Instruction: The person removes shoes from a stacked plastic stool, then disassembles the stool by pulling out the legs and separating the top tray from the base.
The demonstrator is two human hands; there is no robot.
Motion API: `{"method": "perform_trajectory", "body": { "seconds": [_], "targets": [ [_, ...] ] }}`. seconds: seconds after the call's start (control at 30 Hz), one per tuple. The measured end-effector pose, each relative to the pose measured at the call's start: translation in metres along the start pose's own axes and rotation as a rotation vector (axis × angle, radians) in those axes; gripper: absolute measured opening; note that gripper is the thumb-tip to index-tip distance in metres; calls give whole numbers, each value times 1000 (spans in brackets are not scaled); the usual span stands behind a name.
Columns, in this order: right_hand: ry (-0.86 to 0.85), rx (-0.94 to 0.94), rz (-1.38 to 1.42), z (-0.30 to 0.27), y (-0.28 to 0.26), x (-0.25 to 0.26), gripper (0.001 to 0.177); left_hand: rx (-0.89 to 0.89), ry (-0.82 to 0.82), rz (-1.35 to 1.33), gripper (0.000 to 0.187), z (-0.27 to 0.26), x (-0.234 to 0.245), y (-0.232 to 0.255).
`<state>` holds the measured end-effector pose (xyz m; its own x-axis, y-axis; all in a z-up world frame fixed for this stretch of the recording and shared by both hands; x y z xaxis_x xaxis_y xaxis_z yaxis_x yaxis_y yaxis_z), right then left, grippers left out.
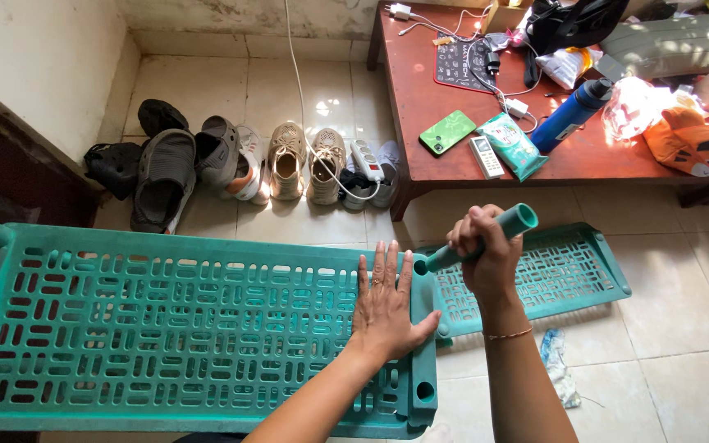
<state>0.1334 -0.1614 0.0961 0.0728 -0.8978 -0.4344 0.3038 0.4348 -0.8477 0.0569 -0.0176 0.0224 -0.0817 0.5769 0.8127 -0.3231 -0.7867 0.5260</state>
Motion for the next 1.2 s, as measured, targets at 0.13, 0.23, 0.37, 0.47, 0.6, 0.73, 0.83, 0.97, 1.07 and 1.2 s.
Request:
{"method": "perform_trajectory", "body": {
  "seconds": [0.13,0.23,0.37,0.47,0.6,0.73,0.83,0.97,1.07,1.2],
  "targets": [
    [96,-97,300,-4,-2,31,32,7,-21,-5,109,1,0,1],
    [141,-205,638,-13,5,57,33,8,-22,15,108,1,2,2],
    [251,-322,981,-41,29,99,29,3,-23,34,107,6,-2,2],
    [444,-290,989,-73,55,154,19,-1,-11,58,107,5,-6,2],
    [714,-320,981,-130,110,232,28,-11,6,86,106,9,-6,3],
    [1188,-455,793,-207,193,310,29,-9,5,113,105,11,-5,5],
    [1264,-563,780,-255,244,333,23,2,-16,140,104,14,-6,7],
    [1374,-677,678,-303,283,339,22,-3,-8,153,104,15,-5,9],
    [1381,-760,594,-326,299,338,24,1,-18,148,105,16,-7,9],
    [1273,-859,498,-338,319,340,23,4,-28,141,105,18,-9,8]
  ]
}}
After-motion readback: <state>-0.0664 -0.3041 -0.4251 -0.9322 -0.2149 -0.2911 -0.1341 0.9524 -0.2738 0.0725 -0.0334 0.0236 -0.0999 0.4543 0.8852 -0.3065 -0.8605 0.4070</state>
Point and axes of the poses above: each hand's wrist, its own z-axis towards the middle knuckle, its own x-axis out of the back of the hand, y = z × x, the point moved 7 cm from there along z, towards the middle knuckle, and after that the axes turned 4 degrees about x, right-handed, at the moved point
